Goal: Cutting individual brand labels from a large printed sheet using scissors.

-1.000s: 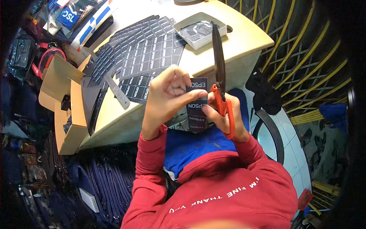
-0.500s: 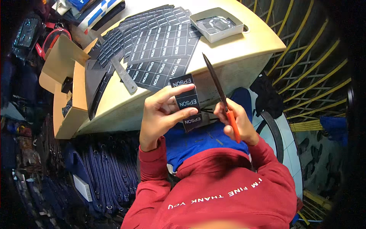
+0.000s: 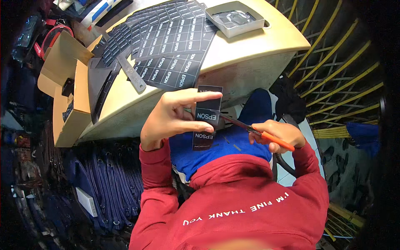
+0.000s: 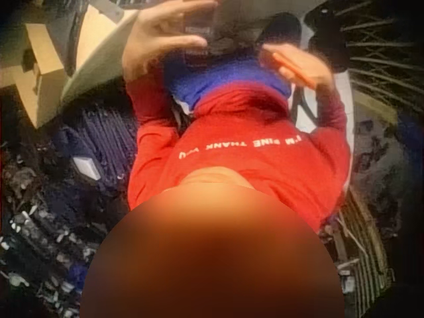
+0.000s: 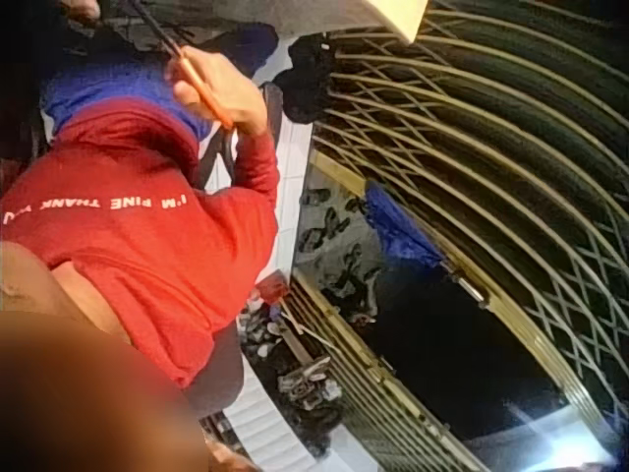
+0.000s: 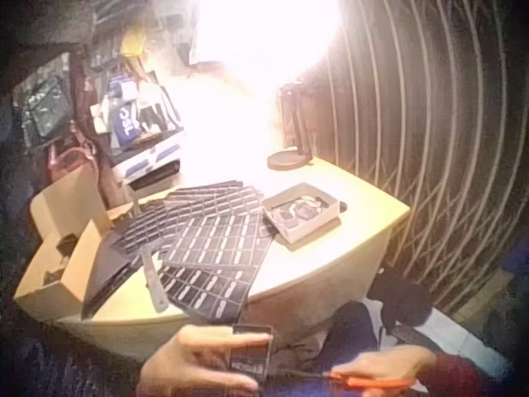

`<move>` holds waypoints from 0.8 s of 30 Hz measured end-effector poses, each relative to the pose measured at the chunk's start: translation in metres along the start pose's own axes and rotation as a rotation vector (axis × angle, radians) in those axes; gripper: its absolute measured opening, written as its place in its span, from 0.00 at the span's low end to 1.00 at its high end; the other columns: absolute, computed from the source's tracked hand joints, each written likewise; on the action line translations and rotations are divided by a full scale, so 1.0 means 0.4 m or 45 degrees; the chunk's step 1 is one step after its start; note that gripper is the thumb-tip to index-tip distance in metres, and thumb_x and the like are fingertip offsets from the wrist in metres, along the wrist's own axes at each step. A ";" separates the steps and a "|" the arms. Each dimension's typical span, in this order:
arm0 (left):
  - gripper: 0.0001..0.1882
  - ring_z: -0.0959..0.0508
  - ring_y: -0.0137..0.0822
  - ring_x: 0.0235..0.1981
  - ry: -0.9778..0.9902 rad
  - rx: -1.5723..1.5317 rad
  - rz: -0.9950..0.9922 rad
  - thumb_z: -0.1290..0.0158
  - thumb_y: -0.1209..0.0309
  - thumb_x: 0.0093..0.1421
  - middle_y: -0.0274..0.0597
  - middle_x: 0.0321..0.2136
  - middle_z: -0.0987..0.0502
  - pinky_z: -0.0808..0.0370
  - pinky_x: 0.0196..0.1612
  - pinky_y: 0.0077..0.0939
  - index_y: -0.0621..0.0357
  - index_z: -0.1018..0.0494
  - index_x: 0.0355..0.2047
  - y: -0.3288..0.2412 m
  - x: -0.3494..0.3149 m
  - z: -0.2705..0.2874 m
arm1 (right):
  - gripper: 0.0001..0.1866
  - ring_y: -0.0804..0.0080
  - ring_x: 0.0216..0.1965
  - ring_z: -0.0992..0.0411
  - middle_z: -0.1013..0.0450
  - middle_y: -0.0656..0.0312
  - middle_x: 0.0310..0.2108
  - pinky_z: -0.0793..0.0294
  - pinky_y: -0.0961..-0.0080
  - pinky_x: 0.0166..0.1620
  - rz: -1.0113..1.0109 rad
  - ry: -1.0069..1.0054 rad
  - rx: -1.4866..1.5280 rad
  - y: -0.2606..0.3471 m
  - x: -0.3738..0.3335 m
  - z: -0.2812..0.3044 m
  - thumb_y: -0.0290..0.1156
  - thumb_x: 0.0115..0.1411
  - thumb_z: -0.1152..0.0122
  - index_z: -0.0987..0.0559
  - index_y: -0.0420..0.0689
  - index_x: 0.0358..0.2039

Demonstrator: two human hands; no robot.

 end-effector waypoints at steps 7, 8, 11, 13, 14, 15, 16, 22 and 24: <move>0.33 0.31 0.18 0.26 0.212 -0.168 0.033 0.31 0.77 0.34 0.37 0.32 0.23 0.37 0.23 0.12 0.65 0.26 0.46 0.011 0.008 -0.014 | 0.43 0.67 0.18 0.35 0.35 0.59 0.16 0.37 0.71 0.23 -0.047 0.143 0.007 0.024 0.025 0.020 0.74 0.49 0.60 0.29 0.37 0.30; 0.33 0.31 0.18 0.26 0.238 -0.209 0.031 0.31 0.77 0.34 0.38 0.33 0.23 0.37 0.22 0.11 0.65 0.26 0.46 0.014 0.009 -0.015 | 0.43 0.67 0.18 0.35 0.34 0.59 0.17 0.37 0.71 0.24 -0.030 0.151 -0.008 0.025 0.027 0.022 0.74 0.50 0.60 0.29 0.37 0.30; 0.33 0.29 0.19 0.29 0.326 -0.207 0.145 0.32 0.77 0.35 0.39 0.35 0.23 0.37 0.21 0.09 0.65 0.26 0.46 0.004 0.011 -0.008 | 0.43 0.65 0.20 0.34 0.34 0.57 0.18 0.36 0.69 0.25 -0.041 0.178 -0.020 0.026 0.029 0.028 0.73 0.50 0.59 0.29 0.36 0.29; 0.33 0.29 0.20 0.29 0.328 -0.259 0.148 0.32 0.77 0.34 0.40 0.35 0.23 0.36 0.22 0.10 0.65 0.26 0.46 0.011 0.011 -0.011 | 0.42 0.65 0.20 0.34 0.33 0.57 0.18 0.35 0.69 0.25 -0.021 0.178 -0.020 0.023 0.029 0.026 0.72 0.51 0.58 0.29 0.36 0.29; 0.33 0.28 0.20 0.30 0.326 -0.306 0.147 0.32 0.77 0.34 0.40 0.35 0.23 0.36 0.23 0.11 0.65 0.26 0.46 0.014 0.011 -0.012 | 0.41 0.64 0.20 0.33 0.33 0.56 0.18 0.35 0.68 0.25 -0.009 0.165 -0.012 0.026 0.031 0.026 0.71 0.51 0.58 0.29 0.36 0.29; 0.33 0.28 0.20 0.30 0.330 -0.310 0.150 0.32 0.77 0.34 0.40 0.35 0.23 0.36 0.23 0.11 0.65 0.26 0.46 0.015 0.011 -0.013 | 0.41 0.64 0.20 0.33 0.33 0.56 0.18 0.35 0.68 0.25 -0.013 0.164 -0.007 0.028 0.030 0.026 0.71 0.51 0.58 0.29 0.36 0.29; 0.33 0.28 0.21 0.30 0.329 -0.270 0.142 0.32 0.77 0.34 0.41 0.35 0.23 0.34 0.25 0.12 0.66 0.26 0.46 0.014 0.011 -0.012 | 0.41 0.64 0.21 0.33 0.33 0.56 0.19 0.35 0.68 0.25 -0.042 0.181 -0.013 0.028 0.030 0.026 0.70 0.52 0.58 0.29 0.36 0.29; 0.34 0.36 0.20 0.26 0.365 -0.283 0.069 0.32 0.78 0.35 0.32 0.28 0.36 0.38 0.26 0.13 0.62 0.27 0.48 0.021 0.018 -0.021 | 0.39 0.63 0.21 0.33 0.33 0.56 0.19 0.35 0.68 0.25 -0.061 0.202 -0.012 0.028 0.029 0.027 0.69 0.52 0.56 0.29 0.37 0.28; 0.34 0.46 0.15 0.20 0.384 -0.289 0.041 0.33 0.78 0.37 0.22 0.20 0.49 0.45 0.20 0.11 0.57 0.27 0.50 0.022 0.020 -0.021 | 0.39 0.63 0.21 0.33 0.33 0.56 0.19 0.35 0.68 0.25 -0.039 0.192 -0.015 0.028 0.031 0.027 0.69 0.52 0.56 0.29 0.37 0.28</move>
Point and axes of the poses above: each hand's wrist, its own x-axis towards the middle knuckle, its own z-axis out of the back of the hand, y = z × x, the point moved 2 cm from there along x, towards the middle knuckle
